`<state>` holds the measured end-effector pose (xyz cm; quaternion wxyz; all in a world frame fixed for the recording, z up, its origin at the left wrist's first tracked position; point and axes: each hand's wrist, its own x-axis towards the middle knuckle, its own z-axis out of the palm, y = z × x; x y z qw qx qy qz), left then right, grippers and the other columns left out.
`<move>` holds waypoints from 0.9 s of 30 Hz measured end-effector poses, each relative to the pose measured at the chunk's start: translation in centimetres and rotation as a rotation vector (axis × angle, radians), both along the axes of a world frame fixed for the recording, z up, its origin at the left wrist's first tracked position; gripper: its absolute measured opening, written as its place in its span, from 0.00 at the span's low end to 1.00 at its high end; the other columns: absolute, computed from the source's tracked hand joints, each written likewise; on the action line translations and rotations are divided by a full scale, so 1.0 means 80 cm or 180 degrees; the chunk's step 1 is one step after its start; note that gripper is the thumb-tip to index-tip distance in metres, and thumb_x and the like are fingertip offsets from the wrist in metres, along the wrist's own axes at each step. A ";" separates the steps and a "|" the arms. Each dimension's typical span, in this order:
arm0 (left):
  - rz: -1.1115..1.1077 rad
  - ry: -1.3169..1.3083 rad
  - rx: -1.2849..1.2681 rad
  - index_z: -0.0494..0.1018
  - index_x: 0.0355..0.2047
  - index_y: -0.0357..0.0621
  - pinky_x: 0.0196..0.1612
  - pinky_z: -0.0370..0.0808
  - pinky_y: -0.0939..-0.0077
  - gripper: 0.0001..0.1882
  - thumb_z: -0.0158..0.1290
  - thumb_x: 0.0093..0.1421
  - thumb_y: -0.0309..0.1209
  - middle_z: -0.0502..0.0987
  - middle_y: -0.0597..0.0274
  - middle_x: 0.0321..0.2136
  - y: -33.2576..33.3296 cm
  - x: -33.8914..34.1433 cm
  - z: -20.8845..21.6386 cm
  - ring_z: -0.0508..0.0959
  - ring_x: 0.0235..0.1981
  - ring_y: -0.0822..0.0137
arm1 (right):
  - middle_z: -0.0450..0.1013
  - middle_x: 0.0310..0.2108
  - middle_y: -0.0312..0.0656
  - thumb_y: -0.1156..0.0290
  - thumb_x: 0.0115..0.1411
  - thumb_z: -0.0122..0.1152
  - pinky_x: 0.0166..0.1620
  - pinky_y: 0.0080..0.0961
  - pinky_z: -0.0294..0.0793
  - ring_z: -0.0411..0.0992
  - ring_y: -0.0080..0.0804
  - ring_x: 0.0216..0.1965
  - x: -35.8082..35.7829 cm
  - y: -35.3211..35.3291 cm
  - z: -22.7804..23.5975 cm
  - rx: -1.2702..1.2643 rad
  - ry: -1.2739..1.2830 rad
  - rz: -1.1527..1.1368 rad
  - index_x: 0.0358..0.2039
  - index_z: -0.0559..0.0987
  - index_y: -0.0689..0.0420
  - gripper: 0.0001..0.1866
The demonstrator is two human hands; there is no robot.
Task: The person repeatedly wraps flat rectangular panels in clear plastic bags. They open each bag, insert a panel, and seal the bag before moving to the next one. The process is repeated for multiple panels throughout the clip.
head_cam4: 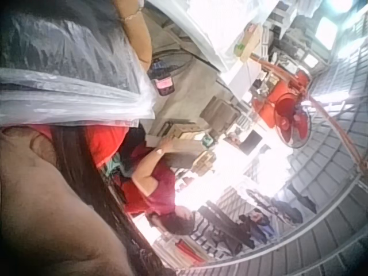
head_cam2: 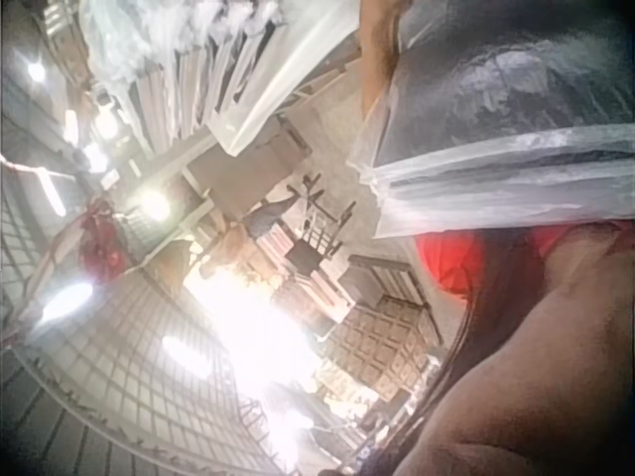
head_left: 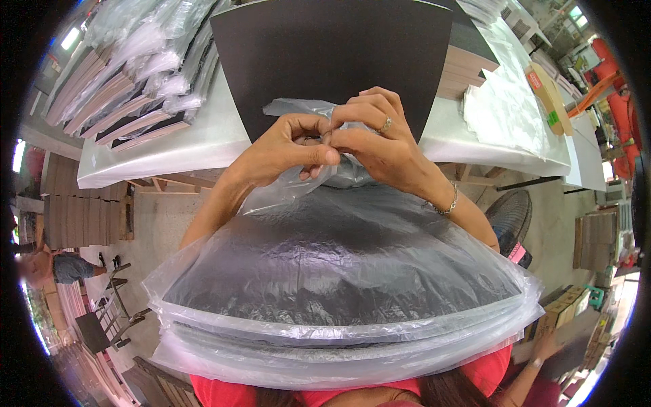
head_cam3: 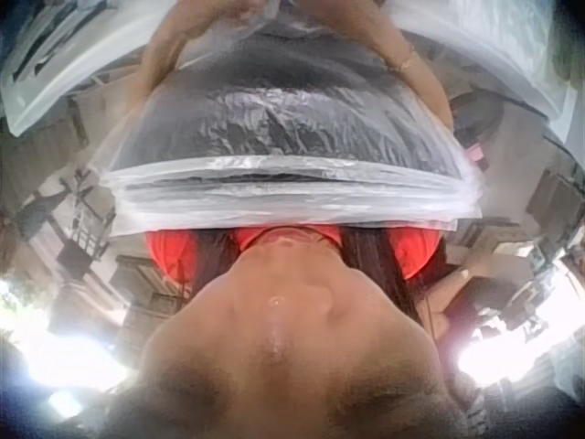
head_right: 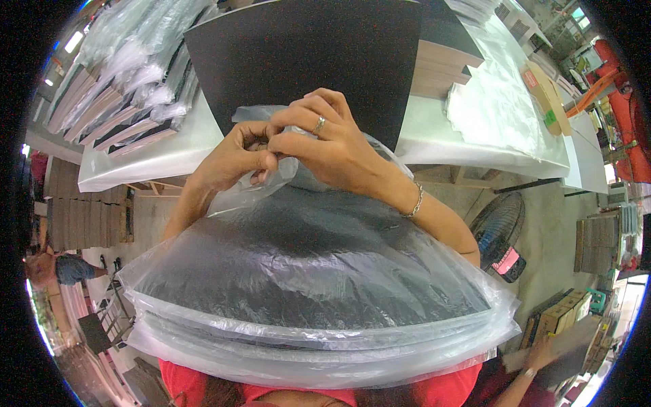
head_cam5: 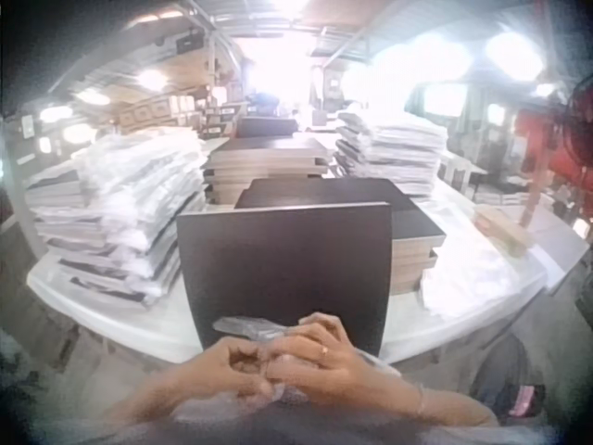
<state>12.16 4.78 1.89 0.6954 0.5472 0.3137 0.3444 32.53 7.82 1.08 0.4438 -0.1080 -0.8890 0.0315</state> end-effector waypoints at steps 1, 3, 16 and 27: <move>-0.0041 -0.0048 -0.0025 0.73 0.28 0.42 0.17 0.64 0.86 0.15 0.65 0.49 0.37 0.71 0.68 0.18 0.000 0.002 -0.002 0.71 0.17 0.79 | 0.70 0.41 0.34 0.74 0.45 0.64 0.50 0.37 0.60 0.65 0.34 0.46 0.000 -0.001 0.000 -0.0009 0.0003 0.0014 0.34 0.76 0.50 0.14; -0.0123 -0.0137 -0.0075 0.73 0.30 0.41 0.17 0.64 0.87 0.16 0.64 0.49 0.39 0.71 0.68 0.18 0.001 0.003 -0.007 0.71 0.17 0.79 | 0.70 0.41 0.34 0.76 0.45 0.64 0.51 0.37 0.60 0.65 0.34 0.46 0.001 -0.002 -0.001 -0.0215 0.0055 0.0099 0.34 0.77 0.50 0.13; 0.0672 0.1069 0.0192 0.74 0.33 0.41 0.23 0.69 0.84 0.19 0.61 0.53 0.44 0.73 0.66 0.22 0.009 -0.065 -0.041 0.72 0.21 0.77 | 0.70 0.32 0.35 0.79 0.57 0.54 0.33 0.17 0.66 0.66 0.21 0.29 0.052 -0.008 0.011 -0.2206 0.0863 0.0733 0.36 0.74 0.57 0.06; 0.0511 0.2449 0.3934 0.69 0.47 0.42 0.52 0.65 0.68 0.23 0.55 0.57 0.44 0.74 0.57 0.41 0.027 -0.001 0.012 0.74 0.42 0.62 | 0.62 0.22 0.30 0.72 0.63 0.49 0.25 0.14 0.58 0.57 0.14 0.22 0.017 0.005 0.043 -0.3322 0.0197 0.0008 0.37 0.68 0.58 0.04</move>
